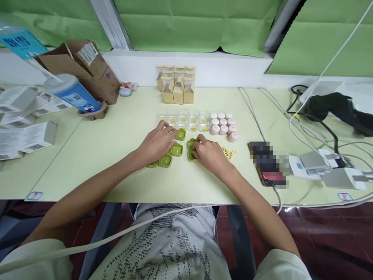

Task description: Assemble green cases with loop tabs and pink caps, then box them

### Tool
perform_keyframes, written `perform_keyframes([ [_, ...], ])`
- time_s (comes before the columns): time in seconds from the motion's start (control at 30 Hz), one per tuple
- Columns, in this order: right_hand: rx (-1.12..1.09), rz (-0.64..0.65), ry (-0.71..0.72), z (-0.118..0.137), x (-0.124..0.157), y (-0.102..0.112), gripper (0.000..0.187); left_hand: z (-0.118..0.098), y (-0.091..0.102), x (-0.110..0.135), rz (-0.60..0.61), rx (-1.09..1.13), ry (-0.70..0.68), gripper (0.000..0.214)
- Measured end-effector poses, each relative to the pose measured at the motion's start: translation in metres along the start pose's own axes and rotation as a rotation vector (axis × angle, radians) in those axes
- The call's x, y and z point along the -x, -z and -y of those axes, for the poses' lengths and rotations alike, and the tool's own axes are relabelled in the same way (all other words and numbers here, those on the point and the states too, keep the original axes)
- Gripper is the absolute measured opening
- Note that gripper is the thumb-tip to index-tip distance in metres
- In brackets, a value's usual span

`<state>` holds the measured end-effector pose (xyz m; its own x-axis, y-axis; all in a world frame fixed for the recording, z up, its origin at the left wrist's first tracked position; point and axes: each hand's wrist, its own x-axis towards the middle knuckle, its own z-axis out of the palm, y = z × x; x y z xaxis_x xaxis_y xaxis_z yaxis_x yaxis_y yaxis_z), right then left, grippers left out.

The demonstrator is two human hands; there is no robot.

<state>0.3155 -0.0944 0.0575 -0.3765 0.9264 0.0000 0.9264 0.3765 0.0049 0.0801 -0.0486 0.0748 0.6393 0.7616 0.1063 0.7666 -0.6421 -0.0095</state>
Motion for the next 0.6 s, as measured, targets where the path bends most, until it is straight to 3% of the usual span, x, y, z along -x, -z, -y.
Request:
perform_keyframes([
  [0.1,-0.075,-0.123,-0.076,-0.010,0.009,0.009,0.036,-0.001,-0.010,-0.023,0.048,0.027,-0.054,0.028],
  [0.2,-0.104,-0.300,-0.197,-0.028,0.025,0.016,0.031,-0.007,-0.013,-0.029,0.104,0.054,-0.060,0.028],
  [0.33,-0.018,-0.251,-0.294,-0.053,0.046,0.010,0.029,-0.014,-0.010,-0.018,0.123,0.095,-0.090,0.027],
  [0.43,-0.025,-0.175,-0.224,-0.064,0.056,0.001,0.032,-0.014,-0.010,-0.008,0.117,0.105,-0.156,0.025],
  [0.6,-0.174,-0.269,0.040,-0.060,0.055,0.002,0.028,-0.014,-0.016,0.002,0.081,0.054,-0.228,0.026],
])
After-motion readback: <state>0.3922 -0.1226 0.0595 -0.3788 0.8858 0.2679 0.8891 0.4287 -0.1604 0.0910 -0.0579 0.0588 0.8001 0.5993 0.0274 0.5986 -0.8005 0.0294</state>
